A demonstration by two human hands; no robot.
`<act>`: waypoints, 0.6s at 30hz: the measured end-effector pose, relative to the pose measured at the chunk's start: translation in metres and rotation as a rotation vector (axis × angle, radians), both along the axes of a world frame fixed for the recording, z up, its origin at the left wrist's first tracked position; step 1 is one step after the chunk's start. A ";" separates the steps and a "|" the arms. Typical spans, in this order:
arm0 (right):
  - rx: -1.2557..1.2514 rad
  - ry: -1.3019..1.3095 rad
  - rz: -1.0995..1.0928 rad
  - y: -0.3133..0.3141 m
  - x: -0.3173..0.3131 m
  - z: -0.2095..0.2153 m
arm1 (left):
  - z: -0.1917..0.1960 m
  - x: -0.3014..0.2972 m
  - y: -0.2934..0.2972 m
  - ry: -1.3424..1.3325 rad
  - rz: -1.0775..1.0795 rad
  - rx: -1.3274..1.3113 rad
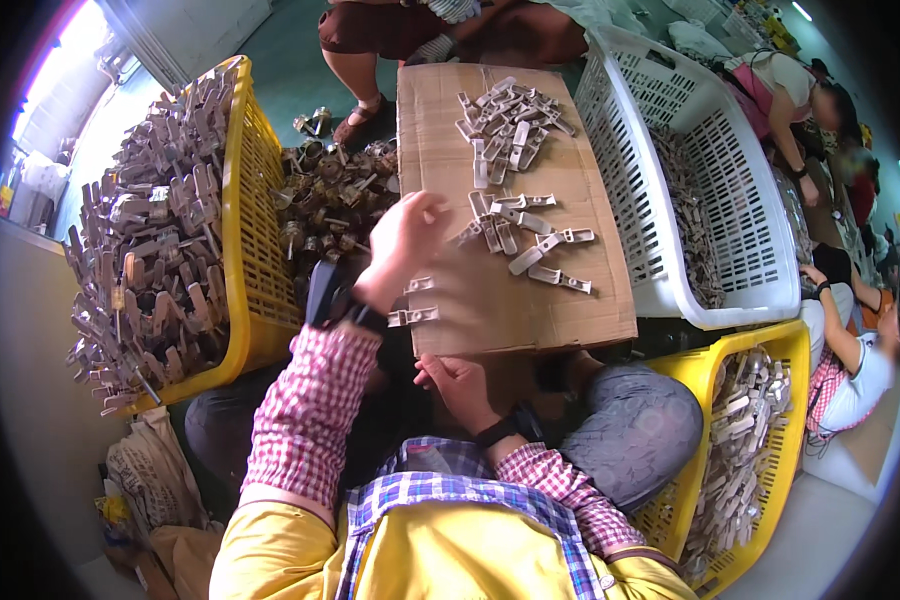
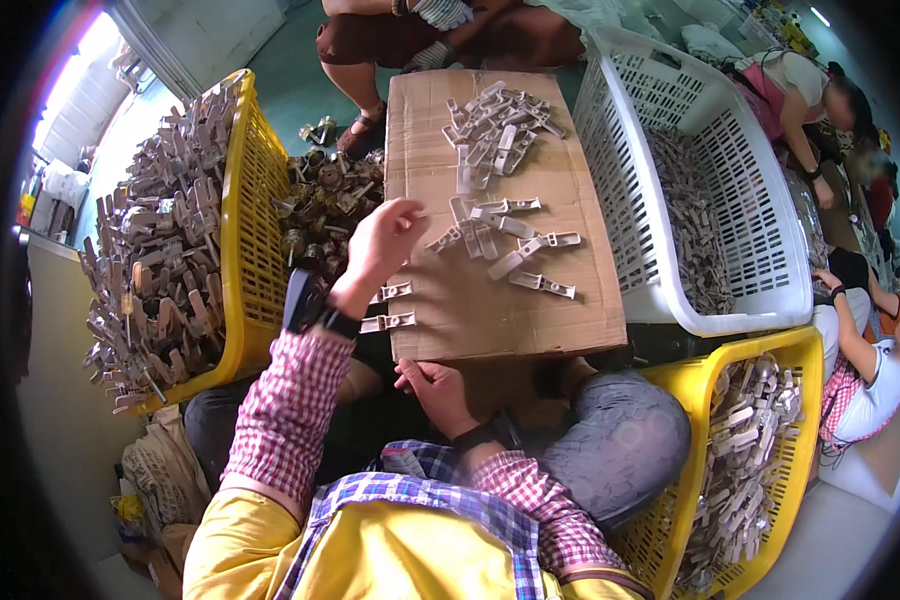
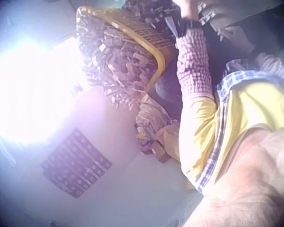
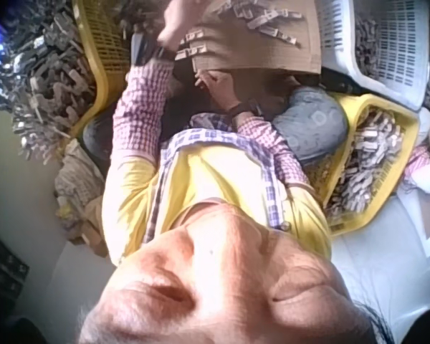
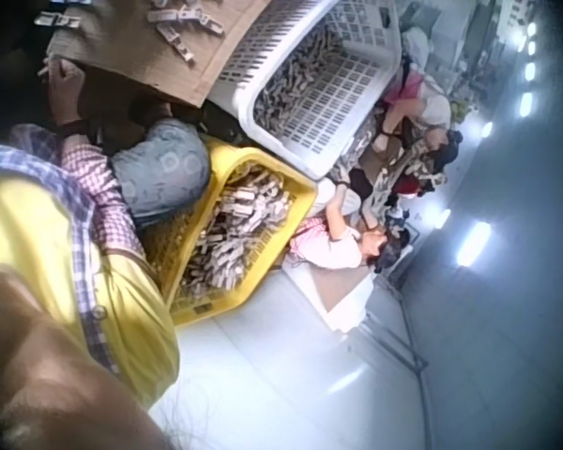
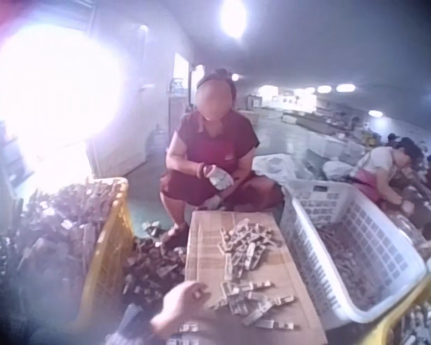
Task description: The recorder is assembling metal cabinet hinges by placing them onto a cardboard template and fitting the components together.
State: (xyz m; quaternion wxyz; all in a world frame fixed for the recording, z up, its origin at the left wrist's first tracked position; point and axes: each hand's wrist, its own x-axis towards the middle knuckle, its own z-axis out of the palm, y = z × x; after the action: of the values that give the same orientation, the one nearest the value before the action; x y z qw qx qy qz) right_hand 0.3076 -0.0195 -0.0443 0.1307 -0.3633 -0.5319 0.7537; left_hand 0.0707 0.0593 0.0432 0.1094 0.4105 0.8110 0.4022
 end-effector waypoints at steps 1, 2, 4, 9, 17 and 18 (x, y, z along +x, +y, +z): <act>-0.005 0.009 0.003 0.000 -0.001 0.000 | 0.004 0.004 0.020 -0.005 -0.016 -0.067; -0.008 0.032 -0.003 -0.002 -0.001 0.001 | 0.003 0.004 0.034 -0.003 -0.020 -0.105; 0.002 0.055 0.002 -0.003 -0.001 0.001 | -0.003 0.003 0.063 0.000 -0.030 -0.181; 0.017 0.075 0.017 -0.002 -0.002 0.000 | -0.002 -0.004 0.079 -0.197 -0.244 -0.105; -0.028 0.094 -0.030 -0.002 -0.001 0.001 | 0.058 -0.040 -0.009 -0.586 -0.108 0.283; -0.017 0.081 -0.036 0.000 0.001 0.000 | 0.054 -0.045 -0.021 -0.814 -0.036 0.414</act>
State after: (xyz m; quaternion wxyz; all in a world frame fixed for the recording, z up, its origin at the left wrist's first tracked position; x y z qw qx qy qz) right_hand 0.3087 -0.0190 -0.0442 0.1625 -0.3432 -0.5131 0.7698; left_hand 0.0253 0.0386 0.0967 0.3418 0.2464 0.5974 0.6823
